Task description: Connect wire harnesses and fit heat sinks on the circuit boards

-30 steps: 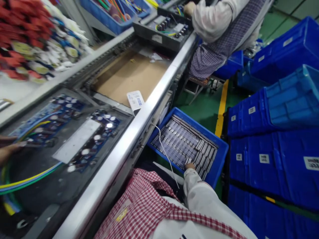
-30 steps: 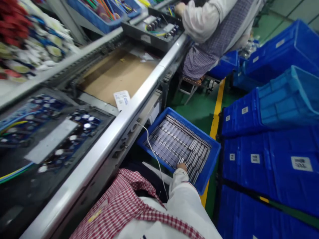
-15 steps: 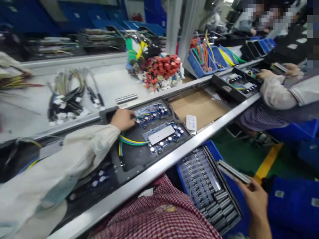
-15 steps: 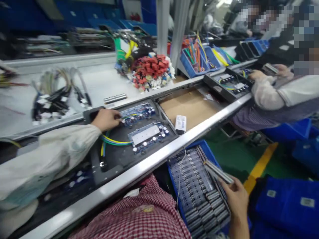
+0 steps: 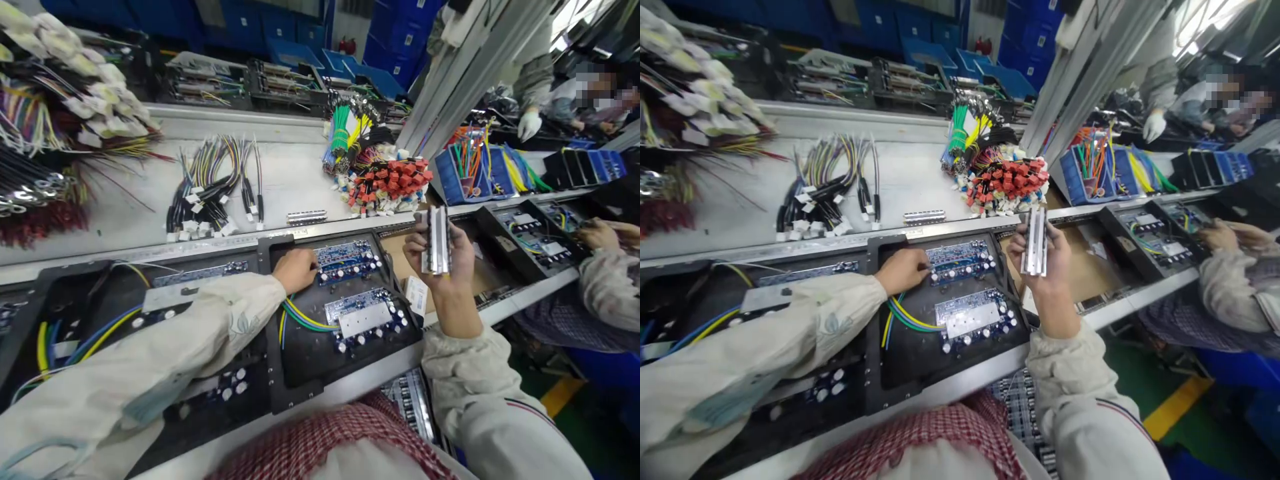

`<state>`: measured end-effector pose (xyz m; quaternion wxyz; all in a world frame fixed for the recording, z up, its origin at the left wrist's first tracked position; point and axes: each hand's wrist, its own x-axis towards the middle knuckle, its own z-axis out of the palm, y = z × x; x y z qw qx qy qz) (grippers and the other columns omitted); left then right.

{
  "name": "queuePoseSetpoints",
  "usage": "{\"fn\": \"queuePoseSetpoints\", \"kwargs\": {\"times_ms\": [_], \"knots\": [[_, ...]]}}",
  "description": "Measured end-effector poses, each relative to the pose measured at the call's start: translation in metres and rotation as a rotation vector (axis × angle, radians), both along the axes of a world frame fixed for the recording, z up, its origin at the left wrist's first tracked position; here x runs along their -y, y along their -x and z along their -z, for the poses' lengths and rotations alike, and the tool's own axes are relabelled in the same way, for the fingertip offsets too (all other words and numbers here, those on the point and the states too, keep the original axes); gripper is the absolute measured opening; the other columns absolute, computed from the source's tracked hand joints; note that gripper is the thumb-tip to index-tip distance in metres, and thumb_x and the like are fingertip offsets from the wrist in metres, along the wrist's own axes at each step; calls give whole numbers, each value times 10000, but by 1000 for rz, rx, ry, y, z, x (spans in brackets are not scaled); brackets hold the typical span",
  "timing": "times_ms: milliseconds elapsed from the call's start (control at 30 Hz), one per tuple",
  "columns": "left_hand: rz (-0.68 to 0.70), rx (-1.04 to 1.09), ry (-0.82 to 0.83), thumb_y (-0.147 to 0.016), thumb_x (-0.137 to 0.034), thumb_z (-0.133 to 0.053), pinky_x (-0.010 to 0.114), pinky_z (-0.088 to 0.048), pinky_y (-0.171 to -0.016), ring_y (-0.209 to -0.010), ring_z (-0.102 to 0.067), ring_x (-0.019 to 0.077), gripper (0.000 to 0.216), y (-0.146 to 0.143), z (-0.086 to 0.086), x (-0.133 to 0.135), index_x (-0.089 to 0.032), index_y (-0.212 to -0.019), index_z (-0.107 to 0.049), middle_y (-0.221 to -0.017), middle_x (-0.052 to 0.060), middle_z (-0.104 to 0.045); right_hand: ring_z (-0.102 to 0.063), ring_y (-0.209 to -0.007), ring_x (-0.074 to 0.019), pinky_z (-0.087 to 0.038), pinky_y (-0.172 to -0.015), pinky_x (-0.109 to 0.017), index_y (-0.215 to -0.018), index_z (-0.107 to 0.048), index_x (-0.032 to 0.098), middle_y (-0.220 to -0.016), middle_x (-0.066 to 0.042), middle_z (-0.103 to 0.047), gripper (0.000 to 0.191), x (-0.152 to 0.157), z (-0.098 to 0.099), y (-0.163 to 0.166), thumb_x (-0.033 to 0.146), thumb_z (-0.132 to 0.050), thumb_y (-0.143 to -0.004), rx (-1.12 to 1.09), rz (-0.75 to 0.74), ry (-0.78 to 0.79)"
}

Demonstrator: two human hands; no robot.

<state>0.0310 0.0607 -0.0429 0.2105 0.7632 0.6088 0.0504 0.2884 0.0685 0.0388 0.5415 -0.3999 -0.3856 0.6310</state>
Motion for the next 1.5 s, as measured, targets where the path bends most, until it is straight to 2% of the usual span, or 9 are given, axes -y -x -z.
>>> {"fn": "queuePoseSetpoints", "kwargs": {"times_ms": [100, 167, 233, 300, 367, 467, 733, 1300, 1500], "knots": [[22, 54, 41, -766, -226, -518, 301, -488, -808, -921, -648, 221, 218, 3, 2, -2, -205, -878, -704, -947, 64, -705, -494, -598, -111, -428, -520, -235, -894, -635, 188, -755, -29, -598, 349, -21, 0, 24, 493, -481, -825, 211, -237, 86], [20, 83, 65, -763, -218, -525, 287, -485, -789, -906, -651, 214, 212, 5, 4, -3, -207, -874, -705, -937, 59, -706, -544, -641, -132, -460, -558, -261, -953, -643, 166, -782, -45, -627, 384, -34, 3, 38, 505, -553, -796, 429, -372, 33], [4, 103, 87, -755, -216, -539, 282, -483, -772, -880, -653, 212, 196, 6, 6, -5, -199, -851, -709, -919, 61, -707, -587, -772, -166, -491, -689, -312, -1078, -622, 162, -907, -68, -649, 443, -47, 7, 48, 479, -619, -769, 655, -475, -226], [-14, 119, 106, -742, -217, -558, 286, -482, -768, -863, -653, 214, 176, 8, 6, -6, -194, -821, -713, -897, 65, -706, -576, -876, -200, -474, -801, -373, -1171, -585, 151, -986, -94, -637, 495, -59, 12, 57, 435, -639, -770, 897, -621, -602], [-29, 138, 126, -739, -224, -569, 288, -481, -777, -874, -651, 214, 162, 9, 6, -6, -198, -803, -715, -887, 64, -706, -551, -896, -226, -464, -814, -414, -1201, -562, 115, -976, -126, -624, 470, -67, 20, 64, 378, -595, -812, 1110, -784, -921], [-56, 174, 152, -748, -222, -565, 289, -481, -795, -891, -647, 206, 159, 9, 7, -6, -205, -794, -716, -895, 62, -705, -525, -918, -245, -465, -815, -437, -1208, -529, 86, -971, -149, -608, 405, -69, 36, 69, 301, -495, -866, 1235, -882, -1158], [-75, 237, 170, -709, -177, -586, 331, -493, -785, -867, -650, 231, 142, 9, 7, -8, -183, -759, -719, -859, 77, -702, -515, -915, -247, -447, -848, -474, -1231, -480, 132, -996, -125, -607, 394, -61, 62, 62, 249, -501, -856, 1316, -899, -1122], [-102, 263, 171, -694, -135, -599, 354, -517, -768, -899, -649, 257, 201, 10, 3, -8, -151, -859, -712, -894, 118, -696, -492, -834, -246, -478, -736, -427, -1200, -491, 109, -881, -118, -586, 376, -54, 66, 62, 278, -515, -864, 1392, -816, -1149], [-94, 258, 160, -696, -120, -593, 350, -519, -762, -891, -653, 255, 205, 9, 3, -8, -154, -860, -712, -879, 115, -697, -498, -844, -249, -481, -740, -431, -1180, -509, 83, -894, -134, -599, 359, -53, 65, 63, 250, -512, -862, 1416, -844, -1169]]}}
